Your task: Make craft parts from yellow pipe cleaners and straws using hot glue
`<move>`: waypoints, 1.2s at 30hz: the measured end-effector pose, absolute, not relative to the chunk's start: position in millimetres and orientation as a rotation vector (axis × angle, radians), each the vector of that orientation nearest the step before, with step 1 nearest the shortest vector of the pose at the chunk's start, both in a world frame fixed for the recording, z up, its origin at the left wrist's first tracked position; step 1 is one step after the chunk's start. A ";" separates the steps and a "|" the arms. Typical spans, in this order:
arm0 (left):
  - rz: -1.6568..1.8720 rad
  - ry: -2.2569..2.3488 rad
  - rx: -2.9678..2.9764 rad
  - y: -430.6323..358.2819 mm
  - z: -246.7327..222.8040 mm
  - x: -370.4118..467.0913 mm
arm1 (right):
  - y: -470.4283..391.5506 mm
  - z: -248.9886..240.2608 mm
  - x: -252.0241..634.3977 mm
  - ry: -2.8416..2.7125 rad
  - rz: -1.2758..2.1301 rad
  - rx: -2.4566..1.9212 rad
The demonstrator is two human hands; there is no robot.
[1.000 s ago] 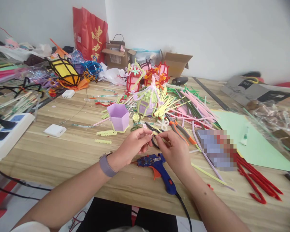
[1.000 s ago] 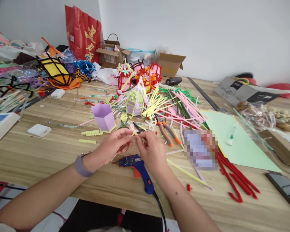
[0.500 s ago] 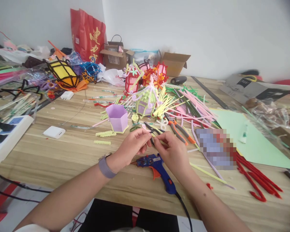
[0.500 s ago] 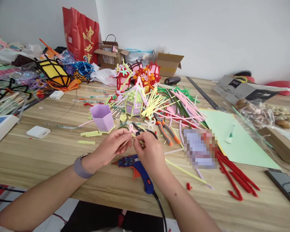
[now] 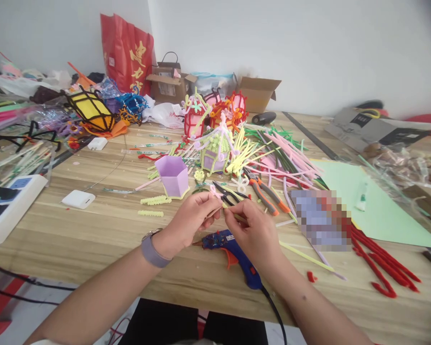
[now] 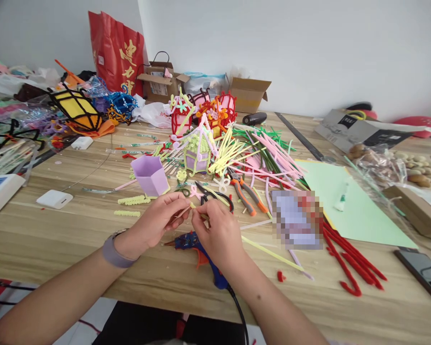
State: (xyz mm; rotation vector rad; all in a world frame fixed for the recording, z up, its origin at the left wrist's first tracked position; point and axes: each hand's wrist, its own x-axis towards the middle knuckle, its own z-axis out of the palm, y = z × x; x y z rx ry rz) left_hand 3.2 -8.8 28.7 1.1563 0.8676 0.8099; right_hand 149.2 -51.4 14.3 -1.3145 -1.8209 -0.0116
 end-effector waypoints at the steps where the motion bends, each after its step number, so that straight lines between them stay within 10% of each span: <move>1: 0.799 0.855 1.149 -8.5 28.9 2.6 | -51.7 14.4 149.0 -1.824 -0.014 -1.306; 20: 0.380 0.732 1.011 5.5 36.1 -17.0 | -53.7 22.0 154.8 -1.838 0.411 -1.175; 36: 0.710 0.780 1.281 1.3 39.1 -16.9 | -46.6 12.3 157.1 -1.706 0.473 -1.215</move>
